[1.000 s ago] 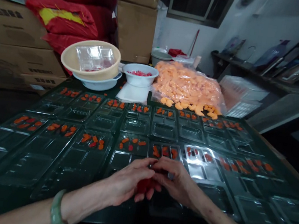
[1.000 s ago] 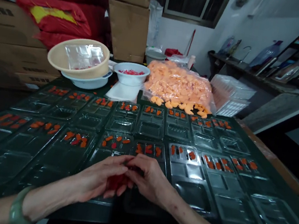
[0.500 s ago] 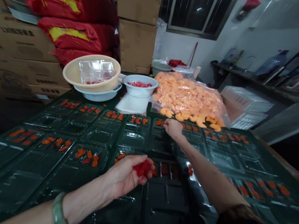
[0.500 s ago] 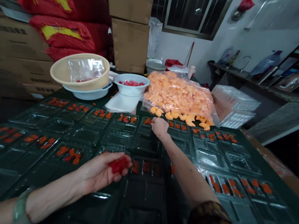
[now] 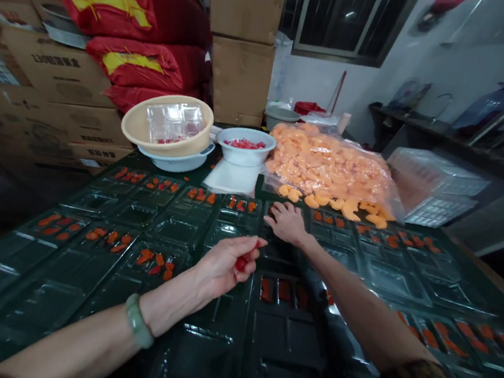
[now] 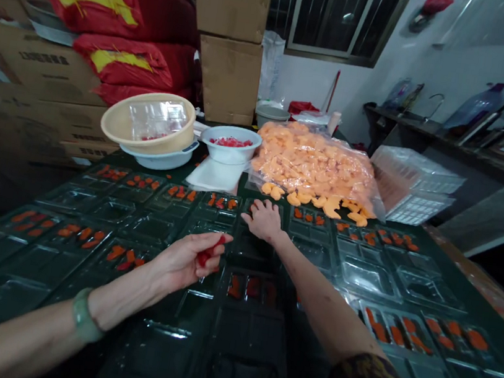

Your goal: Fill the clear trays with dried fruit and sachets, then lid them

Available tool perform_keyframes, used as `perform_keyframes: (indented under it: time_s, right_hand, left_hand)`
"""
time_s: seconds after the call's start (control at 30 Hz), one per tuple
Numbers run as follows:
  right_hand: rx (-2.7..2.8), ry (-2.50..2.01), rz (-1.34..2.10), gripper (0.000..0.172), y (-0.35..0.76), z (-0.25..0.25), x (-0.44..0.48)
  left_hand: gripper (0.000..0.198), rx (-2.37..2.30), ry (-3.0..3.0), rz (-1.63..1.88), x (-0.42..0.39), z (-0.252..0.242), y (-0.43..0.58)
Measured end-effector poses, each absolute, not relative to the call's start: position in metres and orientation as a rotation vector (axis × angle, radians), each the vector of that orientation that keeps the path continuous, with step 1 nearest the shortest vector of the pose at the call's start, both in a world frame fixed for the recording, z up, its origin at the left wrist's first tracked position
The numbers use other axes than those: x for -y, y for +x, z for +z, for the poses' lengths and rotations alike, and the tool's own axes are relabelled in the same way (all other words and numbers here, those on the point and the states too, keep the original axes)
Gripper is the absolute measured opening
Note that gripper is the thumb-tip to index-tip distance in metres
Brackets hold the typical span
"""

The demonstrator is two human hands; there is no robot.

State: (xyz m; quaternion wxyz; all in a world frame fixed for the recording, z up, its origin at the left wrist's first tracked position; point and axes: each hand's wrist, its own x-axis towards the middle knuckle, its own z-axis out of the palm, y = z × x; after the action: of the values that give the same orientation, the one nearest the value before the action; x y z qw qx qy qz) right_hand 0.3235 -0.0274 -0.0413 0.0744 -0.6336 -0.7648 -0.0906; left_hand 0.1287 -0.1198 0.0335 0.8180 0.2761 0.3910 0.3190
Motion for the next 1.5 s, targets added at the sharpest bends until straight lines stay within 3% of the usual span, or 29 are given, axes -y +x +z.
perform_keyframes:
  time_s: [0.2, 0.27, 0.4, 0.5, 0.63, 0.8, 0.97, 1.07, 1.13, 1.3, 1.43, 1.5]
  right_hand:
    - [2.146, -1.829, -0.119, 0.056, 0.322, -0.028, 0.041]
    - [1.965, -1.713, 0.062, 0.048, 0.321, -0.011, 0.058]
    - [1.819, -1.248, 0.767, 0.029, 0.319, 0.019, 0.111]
    - [1.614, -1.177, 0.927, 0.019, 0.323, 0.02, 0.144]
    - [1.506, -1.297, 0.862, 0.02, 0.352, 0.008, 0.146]
    - [1.421, -2.051, 0.166, 0.019, 0.421, 0.002, 0.091]
    - [1.409, -2.312, -0.013, 0.016, 0.465, -0.005, 0.042]
    - [1.576, -2.288, -0.016, 0.013, 0.46, -0.007, 0.037]
    - [1.649, -2.221, -0.035, 0.019, 0.446, -0.003, 0.047]
    - [1.896, -1.828, 0.142, 0.028, 0.392, 0.017, 0.114]
    - [2.019, -1.636, 0.165, 0.01, 0.369, 0.019, 0.162]
    - [1.931, -1.638, 0.214, 0.009, 0.37, 0.016, 0.174]
  left_hand:
    - [0.004, -0.834, 0.574, 0.795, 0.098, 0.032, 0.14]
    - [0.006, -0.822, 0.576, 0.81, 0.092, 0.029, 0.145]
    - [0.016, -0.804, 0.647, 0.773, 0.094, 0.023, 0.161]
    - [0.026, -0.825, 0.772, 0.705, 0.103, 0.02, 0.178]
    - [0.026, -0.859, 0.777, 0.658, 0.106, 0.019, 0.201]
    - [0.01, -0.881, 0.628, 0.67, 0.101, 0.022, 0.209]
    - [0.025, -0.783, 0.62, 0.665, 0.106, 0.023, 0.2]
    - [0.018, -0.757, 0.618, 0.667, 0.105, 0.026, 0.201]
    - [0.013, -0.778, 0.602, 0.687, 0.102, 0.027, 0.205]
    - [0.023, -0.831, 0.644, 0.7, 0.1, 0.021, 0.225]
    - [0.02, -0.805, 0.728, 0.651, 0.113, 0.016, 0.243]
    - [0.018, -0.805, 0.766, 0.621, 0.118, 0.016, 0.249]
